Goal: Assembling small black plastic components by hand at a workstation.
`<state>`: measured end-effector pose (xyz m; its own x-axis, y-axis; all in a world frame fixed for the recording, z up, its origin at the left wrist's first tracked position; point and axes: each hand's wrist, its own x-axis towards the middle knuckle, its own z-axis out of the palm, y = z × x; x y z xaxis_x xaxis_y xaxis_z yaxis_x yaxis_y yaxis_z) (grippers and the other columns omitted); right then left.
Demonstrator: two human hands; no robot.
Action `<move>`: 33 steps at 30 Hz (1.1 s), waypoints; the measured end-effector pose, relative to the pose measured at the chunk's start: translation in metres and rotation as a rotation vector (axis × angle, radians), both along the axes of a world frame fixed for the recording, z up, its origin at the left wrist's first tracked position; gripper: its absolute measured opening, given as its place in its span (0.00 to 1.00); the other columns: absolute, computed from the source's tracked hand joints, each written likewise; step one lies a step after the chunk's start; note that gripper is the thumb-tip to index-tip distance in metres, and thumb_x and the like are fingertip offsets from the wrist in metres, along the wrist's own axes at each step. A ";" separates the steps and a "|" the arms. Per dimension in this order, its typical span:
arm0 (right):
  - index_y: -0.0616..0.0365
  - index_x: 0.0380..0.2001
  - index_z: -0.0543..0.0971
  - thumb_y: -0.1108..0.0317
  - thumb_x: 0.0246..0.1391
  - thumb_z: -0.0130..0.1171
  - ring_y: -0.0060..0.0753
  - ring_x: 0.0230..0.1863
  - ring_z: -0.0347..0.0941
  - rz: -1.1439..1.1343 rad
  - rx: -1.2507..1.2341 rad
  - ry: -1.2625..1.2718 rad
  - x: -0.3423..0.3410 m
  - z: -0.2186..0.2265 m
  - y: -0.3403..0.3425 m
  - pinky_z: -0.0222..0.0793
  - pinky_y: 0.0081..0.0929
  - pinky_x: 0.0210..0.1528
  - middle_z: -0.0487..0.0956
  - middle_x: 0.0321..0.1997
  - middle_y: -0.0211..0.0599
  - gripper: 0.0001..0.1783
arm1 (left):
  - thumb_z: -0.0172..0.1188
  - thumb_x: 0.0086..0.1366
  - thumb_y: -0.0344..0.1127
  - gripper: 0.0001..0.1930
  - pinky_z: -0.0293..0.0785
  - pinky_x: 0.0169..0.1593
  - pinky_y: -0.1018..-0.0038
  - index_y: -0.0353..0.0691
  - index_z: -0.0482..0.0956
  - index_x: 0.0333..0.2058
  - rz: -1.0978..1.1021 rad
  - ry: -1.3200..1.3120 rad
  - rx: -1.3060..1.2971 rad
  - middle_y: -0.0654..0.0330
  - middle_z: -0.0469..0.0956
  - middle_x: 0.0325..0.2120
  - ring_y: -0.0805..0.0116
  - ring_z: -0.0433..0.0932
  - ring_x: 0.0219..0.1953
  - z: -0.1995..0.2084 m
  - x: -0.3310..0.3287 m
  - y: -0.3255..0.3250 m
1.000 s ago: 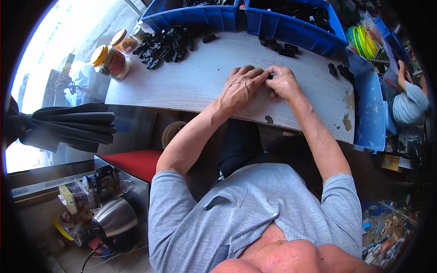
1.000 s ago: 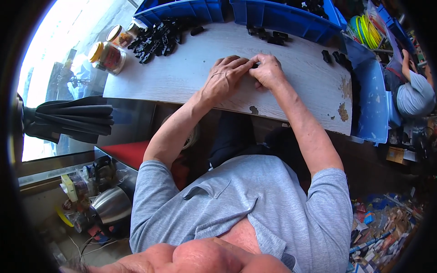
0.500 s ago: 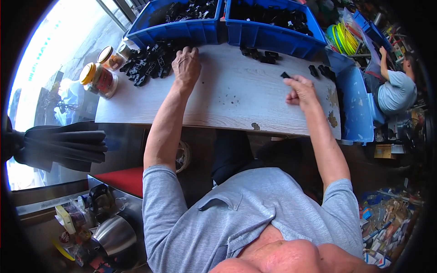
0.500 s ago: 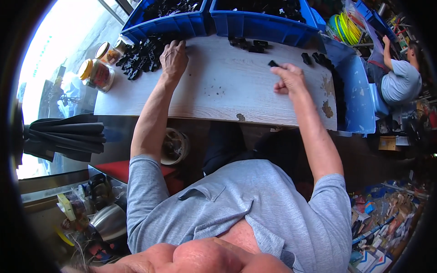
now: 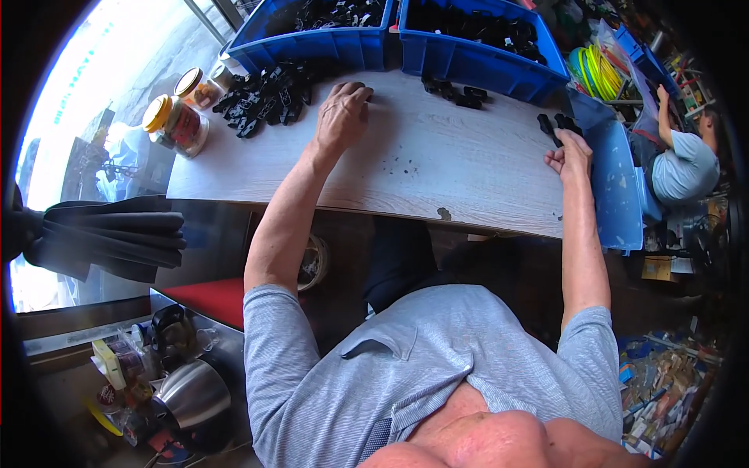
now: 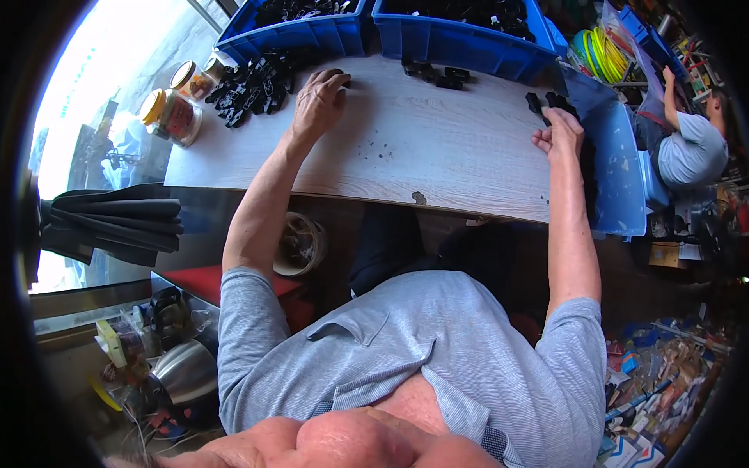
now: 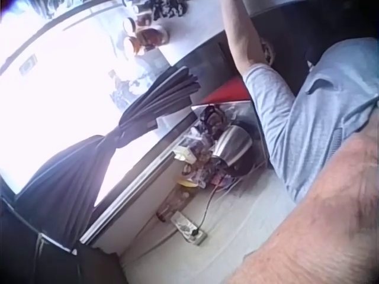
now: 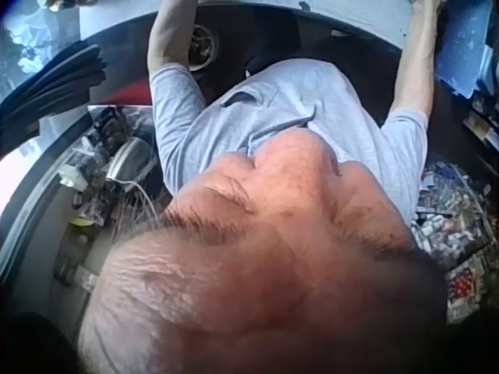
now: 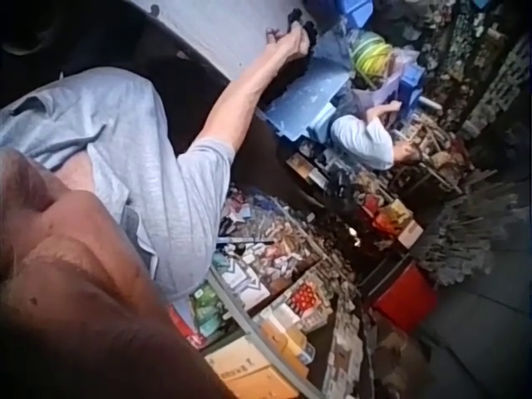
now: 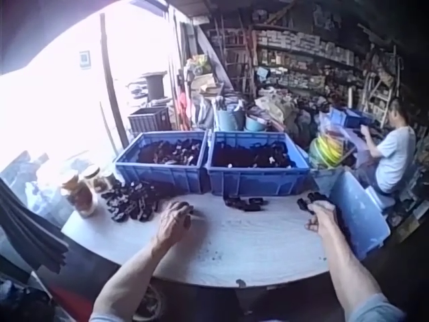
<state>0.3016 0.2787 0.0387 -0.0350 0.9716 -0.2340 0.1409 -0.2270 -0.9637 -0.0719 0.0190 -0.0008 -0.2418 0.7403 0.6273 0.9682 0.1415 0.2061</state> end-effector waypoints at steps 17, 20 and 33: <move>0.52 0.58 0.78 0.65 0.54 0.68 0.22 0.15 0.71 0.519 0.161 -0.317 -0.123 0.005 -0.059 0.74 0.23 0.17 0.73 0.19 0.31 0.27 | 0.59 0.64 0.26 0.12 0.77 0.53 0.60 0.40 0.85 0.45 0.011 -0.043 -0.101 0.52 0.84 0.41 0.50 0.81 0.47 0.007 0.012 0.018; 0.52 0.57 0.79 0.65 0.55 0.68 0.21 0.15 0.70 0.539 0.177 -0.357 -0.132 0.004 -0.057 0.72 0.23 0.16 0.76 0.21 0.33 0.25 | 0.58 0.66 0.31 0.10 0.78 0.50 0.58 0.40 0.85 0.42 0.093 -0.018 -0.201 0.51 0.85 0.38 0.49 0.82 0.44 0.008 0.011 0.027; 0.55 0.48 0.82 0.60 0.54 0.70 0.22 0.15 0.71 0.576 -0.040 -0.326 -0.122 0.010 -0.057 0.73 0.25 0.16 0.75 0.20 0.31 0.20 | 0.56 0.66 0.42 0.14 0.79 0.46 0.54 0.41 0.87 0.34 0.247 -0.332 -0.224 0.45 0.84 0.31 0.43 0.83 0.37 0.027 0.007 0.009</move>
